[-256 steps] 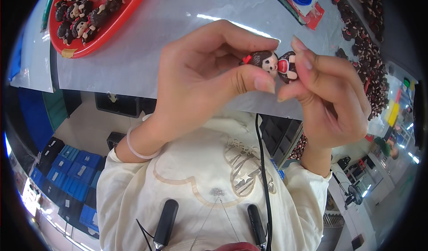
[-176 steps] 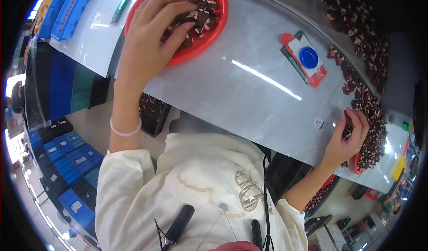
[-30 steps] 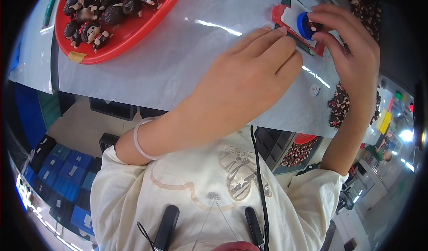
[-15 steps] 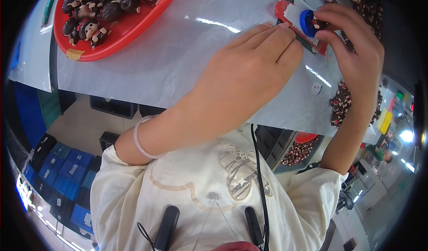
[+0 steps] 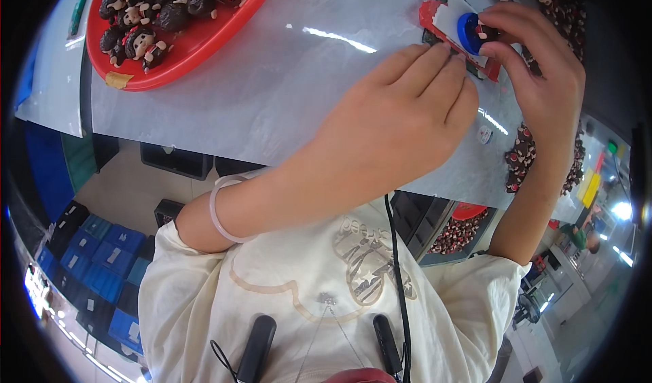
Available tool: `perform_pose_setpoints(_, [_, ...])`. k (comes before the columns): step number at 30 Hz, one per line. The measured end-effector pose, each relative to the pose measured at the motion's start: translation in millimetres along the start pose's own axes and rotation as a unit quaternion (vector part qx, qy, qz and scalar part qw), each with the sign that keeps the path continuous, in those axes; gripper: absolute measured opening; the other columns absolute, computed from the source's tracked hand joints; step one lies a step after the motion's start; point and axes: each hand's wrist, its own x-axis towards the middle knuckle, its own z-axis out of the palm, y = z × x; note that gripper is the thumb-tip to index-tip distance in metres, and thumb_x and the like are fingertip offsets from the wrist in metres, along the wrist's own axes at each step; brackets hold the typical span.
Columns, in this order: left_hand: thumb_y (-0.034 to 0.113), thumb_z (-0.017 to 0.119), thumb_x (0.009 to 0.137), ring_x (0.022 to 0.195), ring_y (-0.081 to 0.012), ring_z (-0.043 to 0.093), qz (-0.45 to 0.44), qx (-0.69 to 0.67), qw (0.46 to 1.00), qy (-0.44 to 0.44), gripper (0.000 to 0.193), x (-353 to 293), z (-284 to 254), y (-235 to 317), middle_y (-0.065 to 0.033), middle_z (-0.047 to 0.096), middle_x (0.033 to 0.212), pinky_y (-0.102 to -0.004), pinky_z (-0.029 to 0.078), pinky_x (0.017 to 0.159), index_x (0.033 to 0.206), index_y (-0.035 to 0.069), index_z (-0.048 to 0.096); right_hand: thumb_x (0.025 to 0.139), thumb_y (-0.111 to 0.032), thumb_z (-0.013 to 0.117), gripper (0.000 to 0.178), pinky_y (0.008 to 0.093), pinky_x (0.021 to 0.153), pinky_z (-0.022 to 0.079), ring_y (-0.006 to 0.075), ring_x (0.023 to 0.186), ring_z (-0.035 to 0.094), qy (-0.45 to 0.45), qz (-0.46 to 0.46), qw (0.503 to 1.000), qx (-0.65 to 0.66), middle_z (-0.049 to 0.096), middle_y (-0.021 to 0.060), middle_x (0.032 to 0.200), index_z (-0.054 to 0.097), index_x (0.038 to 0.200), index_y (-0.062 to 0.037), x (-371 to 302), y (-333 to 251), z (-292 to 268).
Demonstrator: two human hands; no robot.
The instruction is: The person assembles small figurines by picking up figurine heads and bodies, dipping the joint of each body into glue in a cap, and attaching the heads to the bodies by hand.
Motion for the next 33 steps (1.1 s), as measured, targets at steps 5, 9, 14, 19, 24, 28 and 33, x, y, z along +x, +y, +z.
perform_pose_setpoints(5, [0.01,0.055,0.065,0.096,-0.0254,0.058,-0.022,0.04,0.999,-0.018,0.024,-3,4,-2,-0.0161,0.061,0.094,-0.0319,0.044,0.088,0.085,-0.004,0.056,0.069,0.0,0.066,0.02,0.0233,0.069,0.049,0.0145,0.076,0.063,-0.001,-0.033,0.999,-0.005,0.063,0.0075,0.097,0.063,0.089,-0.0013,5,2,9])
perform_pose_setpoints(9, [0.009,0.055,0.066,0.096,-0.025,0.058,-0.01,0.045,0.999,-0.03,0.025,3,3,4,-0.0168,0.061,0.094,-0.0316,0.044,0.088,0.086,-0.005,0.055,0.069,0.0,0.067,0.02,0.0234,0.069,0.049,0.0148,0.076,0.063,0.001,-0.032,0.999,-0.028,0.063,0.0073,0.097,0.063,0.089,-0.0017,-3,3,-3])
perform_pose_setpoints(14, [0.009,0.055,0.066,0.093,-0.0246,0.059,-0.037,0.047,0.998,-0.034,0.025,2,3,4,-0.0166,0.061,0.093,-0.0307,0.044,0.086,0.086,-0.005,0.055,0.069,0.001,0.066,0.021,0.0235,0.068,0.049,0.015,0.076,0.063,0.007,-0.003,0.999,-0.054,0.063,0.0068,0.097,0.063,0.089,-0.0024,1,-7,5])
perform_pose_setpoints(19, [0.008,0.056,0.065,0.091,-0.0243,0.059,-0.041,0.049,0.997,-0.032,0.025,3,4,6,-0.0162,0.061,0.093,-0.0302,0.045,0.085,0.086,-0.005,0.055,0.07,0.001,0.066,0.021,0.0236,0.068,0.049,0.0152,0.076,0.063,0.021,-0.04,0.998,-0.039,0.063,0.0069,0.097,0.063,0.09,-0.0024,-3,-3,4])
perform_pose_setpoints(24, [0.007,0.056,0.064,0.092,-0.0242,0.059,-0.047,0.019,0.998,-0.025,0.024,4,2,7,-0.0163,0.061,0.092,-0.0299,0.045,0.085,0.085,-0.005,0.055,0.07,0.002,0.065,0.021,0.0237,0.068,0.048,0.0152,0.076,0.063,0.005,-0.018,0.999,-0.042,0.062,0.007,0.097,0.063,0.09,-0.0019,-5,-1,-2])
perform_pose_setpoints(28, [0.007,0.056,0.064,0.092,-0.0241,0.059,-0.047,0.028,0.998,-0.021,0.024,3,4,6,-0.0163,0.061,0.093,-0.0299,0.045,0.085,0.085,-0.005,0.055,0.069,0.002,0.065,0.021,0.0235,0.068,0.048,0.0152,0.076,0.062,0.004,-0.015,1.0,-0.008,0.062,0.0072,0.097,0.063,0.09,-0.0015,-2,-8,2])
perform_pose_setpoints(33, [0.008,0.056,0.063,0.091,-0.024,0.059,-0.046,0.024,0.999,-0.016,0.025,3,3,5,-0.0159,0.061,0.092,-0.0297,0.046,0.084,0.085,-0.004,0.055,0.069,0.002,0.065,0.021,0.0236,0.068,0.048,0.0152,0.076,0.062,0.016,-0.029,0.999,-0.024,0.062,0.0078,0.096,0.063,0.09,-0.0016,2,0,6])
